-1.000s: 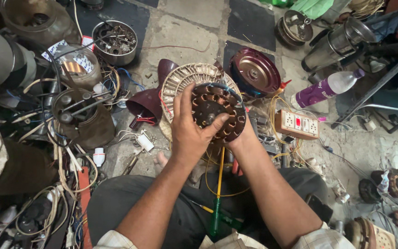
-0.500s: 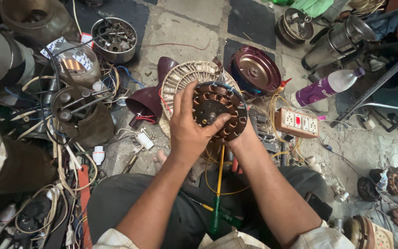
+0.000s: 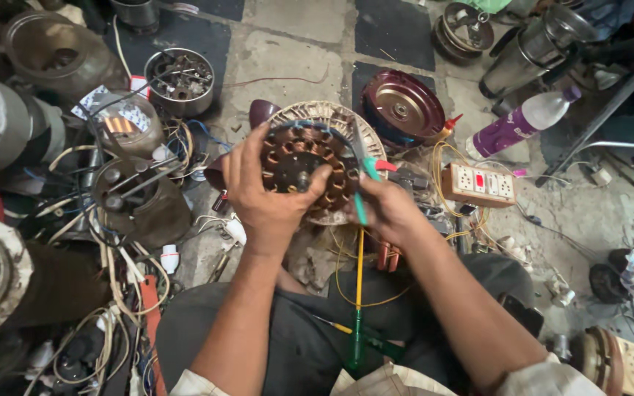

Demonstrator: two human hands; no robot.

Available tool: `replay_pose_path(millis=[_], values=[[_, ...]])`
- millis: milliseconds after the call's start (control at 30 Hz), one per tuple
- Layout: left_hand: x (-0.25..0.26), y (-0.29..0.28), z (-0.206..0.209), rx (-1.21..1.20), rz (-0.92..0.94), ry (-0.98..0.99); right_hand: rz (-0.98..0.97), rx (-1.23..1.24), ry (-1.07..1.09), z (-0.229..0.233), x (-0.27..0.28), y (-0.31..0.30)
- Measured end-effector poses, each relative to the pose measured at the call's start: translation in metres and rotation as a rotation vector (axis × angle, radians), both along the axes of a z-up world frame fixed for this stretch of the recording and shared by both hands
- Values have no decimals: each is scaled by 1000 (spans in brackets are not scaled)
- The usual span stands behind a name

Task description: The person sits on the floor and works on a disassembled electrical motor rotor. They use pliers to pull and adjust copper windings and a screwdriver to pry and separate components within the rotor assembly.

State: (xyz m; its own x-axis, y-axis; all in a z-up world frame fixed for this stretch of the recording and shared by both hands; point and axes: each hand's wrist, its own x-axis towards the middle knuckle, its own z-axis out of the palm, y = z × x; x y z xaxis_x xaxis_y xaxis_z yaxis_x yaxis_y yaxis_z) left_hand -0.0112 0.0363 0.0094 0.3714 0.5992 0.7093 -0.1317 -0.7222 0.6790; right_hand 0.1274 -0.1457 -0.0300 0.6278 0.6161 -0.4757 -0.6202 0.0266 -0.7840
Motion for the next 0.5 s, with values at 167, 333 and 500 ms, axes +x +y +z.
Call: replay_pose_path(millis=[167, 333, 500], values=[[3, 17, -8, -61, 130, 33, -23, -302, -191, 7, 2, -46], [5, 22, -14, -170, 185, 0, 2, -358, -262, 10, 1, -78], [9, 24, -22, -167, 179, -24, 170, -509, -475, 20, -29, -108]])
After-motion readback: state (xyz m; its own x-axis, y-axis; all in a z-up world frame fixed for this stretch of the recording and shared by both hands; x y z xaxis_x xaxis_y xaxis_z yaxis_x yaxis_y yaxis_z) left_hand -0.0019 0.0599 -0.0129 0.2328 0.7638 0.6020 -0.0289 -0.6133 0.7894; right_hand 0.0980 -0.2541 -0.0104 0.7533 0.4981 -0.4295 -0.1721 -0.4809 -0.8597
